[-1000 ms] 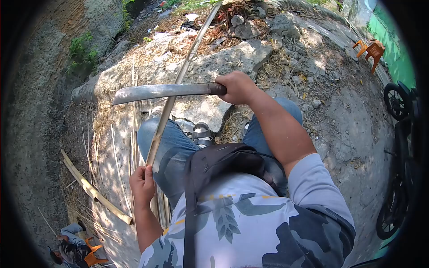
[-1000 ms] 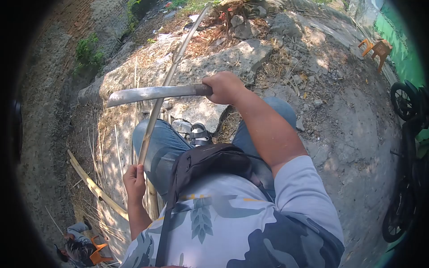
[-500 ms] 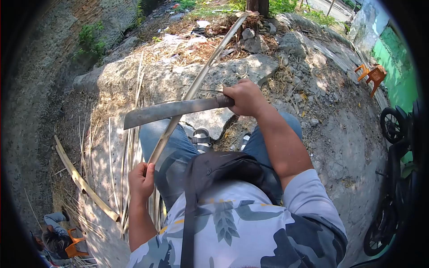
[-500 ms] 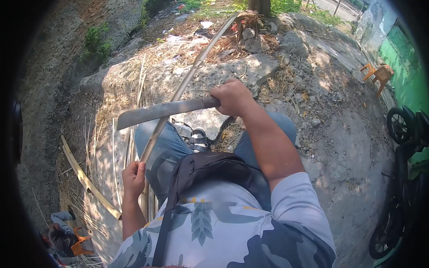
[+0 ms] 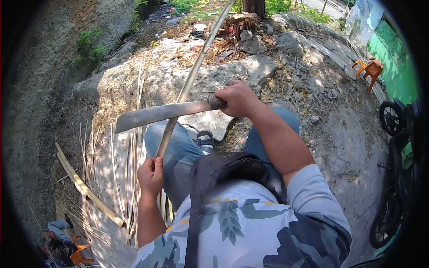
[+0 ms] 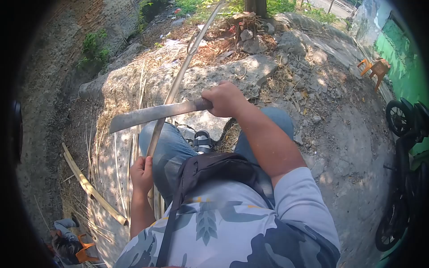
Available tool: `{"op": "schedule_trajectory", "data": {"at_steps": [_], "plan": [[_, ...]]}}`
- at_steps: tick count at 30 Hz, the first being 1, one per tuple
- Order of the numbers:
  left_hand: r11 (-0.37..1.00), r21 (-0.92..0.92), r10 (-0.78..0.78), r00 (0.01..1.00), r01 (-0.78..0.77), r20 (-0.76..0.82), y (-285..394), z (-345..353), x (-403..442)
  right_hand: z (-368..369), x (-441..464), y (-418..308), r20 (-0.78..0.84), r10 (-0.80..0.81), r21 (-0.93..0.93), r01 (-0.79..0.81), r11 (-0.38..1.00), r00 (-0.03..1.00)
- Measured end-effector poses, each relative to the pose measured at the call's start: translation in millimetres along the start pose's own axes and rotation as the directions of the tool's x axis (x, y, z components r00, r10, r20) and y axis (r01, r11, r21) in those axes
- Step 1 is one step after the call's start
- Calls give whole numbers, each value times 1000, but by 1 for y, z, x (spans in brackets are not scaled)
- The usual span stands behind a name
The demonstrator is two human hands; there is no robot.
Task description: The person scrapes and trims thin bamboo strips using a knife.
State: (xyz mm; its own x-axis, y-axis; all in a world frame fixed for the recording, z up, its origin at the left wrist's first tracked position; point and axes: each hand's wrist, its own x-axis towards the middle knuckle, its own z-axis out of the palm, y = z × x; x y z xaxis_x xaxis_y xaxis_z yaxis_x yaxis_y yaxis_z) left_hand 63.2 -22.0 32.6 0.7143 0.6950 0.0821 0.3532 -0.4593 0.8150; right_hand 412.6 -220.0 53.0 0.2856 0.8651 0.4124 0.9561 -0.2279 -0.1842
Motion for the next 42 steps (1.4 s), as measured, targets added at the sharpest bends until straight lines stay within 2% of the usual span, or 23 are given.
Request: {"op": "schedule_trajectory", "data": {"at_steps": [4,8,15,20,21,25,28,31,33,38,41,42], "plan": [[998,26,58,998,-58,2,-12,-10,0,-5,10,-10,40,-87,-88,90,992,995],[998,-55,19,1000,-18,9,-16,-13,-7,12,16,-17,22,-68,36,67,997,997],[1000,-16,-8,1000,7,-15,-14,-13,3,18,26,-16,81,-27,0,27,1000,996],[1000,7,12,1000,-12,-18,-4,-22,7,9,25,-5,22,-13,-33,14,999,1000],[997,-65,-30,999,29,-12,-5,-22,7,8,22,-5,5,5,-33,-5,999,1000],[998,54,32,999,-30,-43,1,-14,9,12,20,-13,5,37,-13,-37,999,999],[993,109,44,999,-42,-20,0,-6,18,17,23,-29,65,-66,-11,67,998,996],[995,94,41,999,-40,-4,15,-5,19,20,21,-20,76,-73,-39,76,996,994],[997,78,13,1000,-15,20,19,-11,15,18,14,-1,55,-2,-19,3,1000,998],[991,127,28,999,-30,17,2,-13,7,6,1,31,41,354,107,-356,928,934],[993,113,17,999,-20,29,14,-6,6,4,-9,27,8,354,151,-351,924,935],[995,103,14,999,-18,31,20,0,5,3,-8,25,59,332,153,-337,929,941]]}}
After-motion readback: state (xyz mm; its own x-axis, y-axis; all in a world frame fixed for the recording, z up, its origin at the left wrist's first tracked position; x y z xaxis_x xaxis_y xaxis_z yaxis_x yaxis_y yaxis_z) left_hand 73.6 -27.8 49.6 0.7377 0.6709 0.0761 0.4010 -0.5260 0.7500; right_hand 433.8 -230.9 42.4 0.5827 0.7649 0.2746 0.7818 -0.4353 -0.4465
